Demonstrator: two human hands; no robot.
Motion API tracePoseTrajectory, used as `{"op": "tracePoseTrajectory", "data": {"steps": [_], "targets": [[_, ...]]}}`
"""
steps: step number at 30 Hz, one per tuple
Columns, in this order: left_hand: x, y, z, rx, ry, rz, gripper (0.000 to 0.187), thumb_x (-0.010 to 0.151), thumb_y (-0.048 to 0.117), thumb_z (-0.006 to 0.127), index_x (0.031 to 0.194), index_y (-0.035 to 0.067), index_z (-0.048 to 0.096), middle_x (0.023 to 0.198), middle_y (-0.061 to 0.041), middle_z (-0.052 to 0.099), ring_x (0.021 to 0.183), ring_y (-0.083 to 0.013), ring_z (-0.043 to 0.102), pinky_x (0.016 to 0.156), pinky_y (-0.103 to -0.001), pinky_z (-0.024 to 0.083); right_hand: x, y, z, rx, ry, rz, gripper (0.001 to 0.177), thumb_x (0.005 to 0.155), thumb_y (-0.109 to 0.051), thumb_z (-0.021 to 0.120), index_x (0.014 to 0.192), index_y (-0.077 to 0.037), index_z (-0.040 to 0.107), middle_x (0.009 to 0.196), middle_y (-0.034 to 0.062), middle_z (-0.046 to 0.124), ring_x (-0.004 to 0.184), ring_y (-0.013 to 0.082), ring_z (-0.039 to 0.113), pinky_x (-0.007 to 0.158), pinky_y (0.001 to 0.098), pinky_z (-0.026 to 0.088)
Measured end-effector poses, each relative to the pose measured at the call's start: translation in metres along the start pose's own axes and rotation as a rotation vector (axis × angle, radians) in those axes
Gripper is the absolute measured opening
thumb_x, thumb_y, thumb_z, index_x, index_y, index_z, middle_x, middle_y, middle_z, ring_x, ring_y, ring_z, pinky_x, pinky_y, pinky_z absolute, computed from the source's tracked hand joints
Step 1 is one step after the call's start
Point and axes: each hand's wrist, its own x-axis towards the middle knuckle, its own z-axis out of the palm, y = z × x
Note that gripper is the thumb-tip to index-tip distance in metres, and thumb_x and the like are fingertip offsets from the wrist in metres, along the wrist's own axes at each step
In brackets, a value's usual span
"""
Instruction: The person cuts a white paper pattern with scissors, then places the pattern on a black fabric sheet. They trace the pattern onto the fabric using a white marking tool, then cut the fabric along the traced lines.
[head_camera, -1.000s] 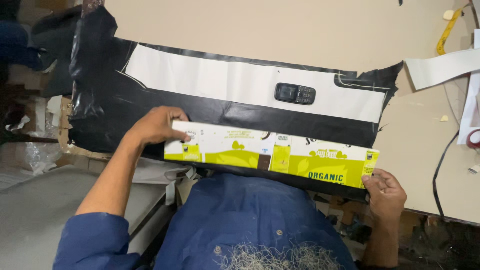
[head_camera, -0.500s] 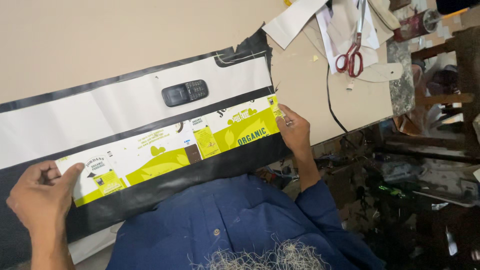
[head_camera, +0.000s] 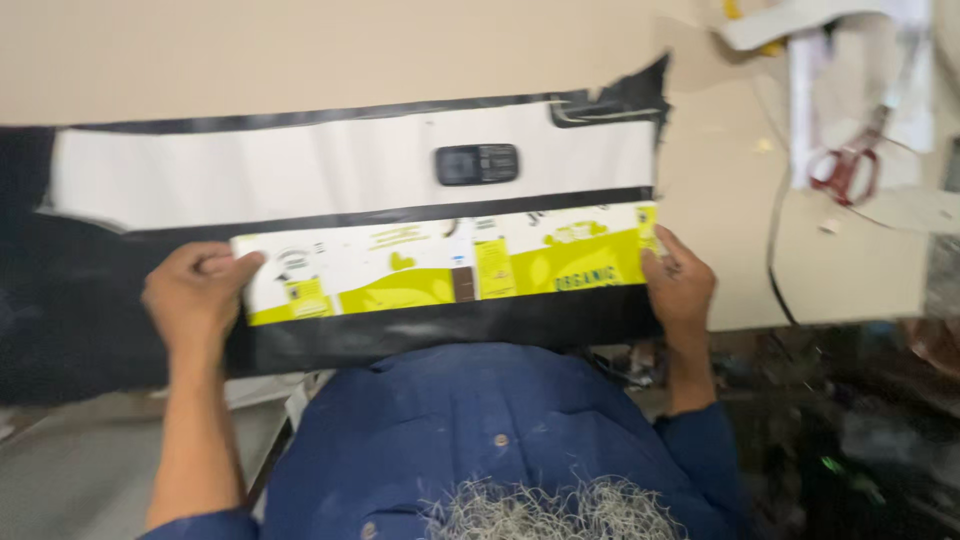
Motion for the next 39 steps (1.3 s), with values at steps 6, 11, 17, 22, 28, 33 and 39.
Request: {"op": "tracePoseTrajectory", "data": {"steps": [6, 11, 17, 22, 28, 33, 39], "targets": [[0.008, 0.017, 0.002, 0.032, -0.030, -0.136, 0.033, 0.069, 0.028, 0.093, 0.090, 0.007, 0.078, 0.081, -0.006, 0.078, 0.071, -0.0148, 0.074, 0.068, -0.030, 0.056, -0.010, -0.011, 0.000, 0.178, -0.024, -0.010, 0.041, 0.102, -0.006, 0.071, 0.140, 0.005, 0.067, 0.085, 0.0014, 0.067, 0.073, 0.0025, 0.056, 0.063, 0.0188, 0.044], [0.006, 0.020, -0.005, -0.008, -0.089, -0.119, 0.028, 0.071, 0.024, 0.091, 0.086, 0.006, 0.076, 0.078, -0.004, 0.078, 0.070, -0.0137, 0.075, 0.067, -0.028, 0.056, -0.005, -0.007, 0.005, 0.218, -0.011, 0.034, 0.041, 0.099, 0.000, 0.073, 0.140, 0.004, 0.067, 0.088, 0.0018, 0.068, 0.072, 0.0016, 0.056, 0.063, 0.0170, 0.044], [0.009, 0.022, -0.005, 0.017, -0.113, -0.159, 0.027, 0.070, 0.024, 0.091, 0.085, 0.007, 0.076, 0.078, -0.004, 0.078, 0.069, -0.0131, 0.074, 0.068, -0.028, 0.055, -0.004, 0.000, 0.005, 0.185, 0.001, 0.067, 0.039, 0.100, -0.001, 0.074, 0.139, 0.004, 0.069, 0.084, 0.0031, 0.066, 0.068, 0.0020, 0.053, 0.059, 0.0179, 0.041], [0.008, 0.022, -0.005, 0.026, -0.099, -0.176, 0.028, 0.071, 0.025, 0.091, 0.087, 0.007, 0.077, 0.079, -0.004, 0.078, 0.070, -0.0135, 0.074, 0.068, -0.029, 0.056, -0.006, -0.003, 0.005, 0.149, 0.001, 0.009, 0.040, 0.100, -0.002, 0.072, 0.139, 0.005, 0.068, 0.084, 0.0044, 0.068, 0.069, 0.0026, 0.055, 0.062, 0.0182, 0.044], [0.007, 0.023, -0.004, 0.117, -0.094, -0.185, 0.030, 0.074, 0.025, 0.092, 0.093, 0.006, 0.078, 0.082, -0.006, 0.078, 0.071, -0.0151, 0.072, 0.069, -0.030, 0.056, -0.001, -0.002, 0.005, 0.010, 0.032, -0.049, 0.041, 0.096, -0.007, 0.075, 0.136, 0.003, 0.069, 0.077, 0.0053, 0.067, 0.069, 0.0055, 0.056, 0.064, 0.0222, 0.048], [0.006, 0.017, -0.004, 0.151, -0.103, -0.221, 0.031, 0.079, 0.024, 0.091, 0.100, 0.005, 0.079, 0.088, -0.008, 0.077, 0.074, -0.0167, 0.071, 0.067, -0.032, 0.056, -0.002, 0.001, 0.004, 0.040, 0.034, 0.032, 0.042, 0.094, -0.010, 0.073, 0.135, 0.000, 0.068, 0.078, 0.0024, 0.069, 0.069, 0.0040, 0.058, 0.064, 0.0215, 0.049], [0.002, 0.006, 0.000, 0.077, -0.086, -0.148, 0.031, 0.087, 0.015, 0.092, 0.101, -0.006, 0.074, 0.092, -0.014, 0.075, 0.075, -0.0144, 0.071, 0.066, -0.027, 0.055, -0.001, -0.001, 0.005, 0.101, 0.074, 0.111, 0.041, 0.092, -0.010, 0.076, 0.131, -0.002, 0.070, 0.074, 0.0023, 0.070, 0.067, 0.0029, 0.059, 0.061, 0.0209, 0.049]]}}
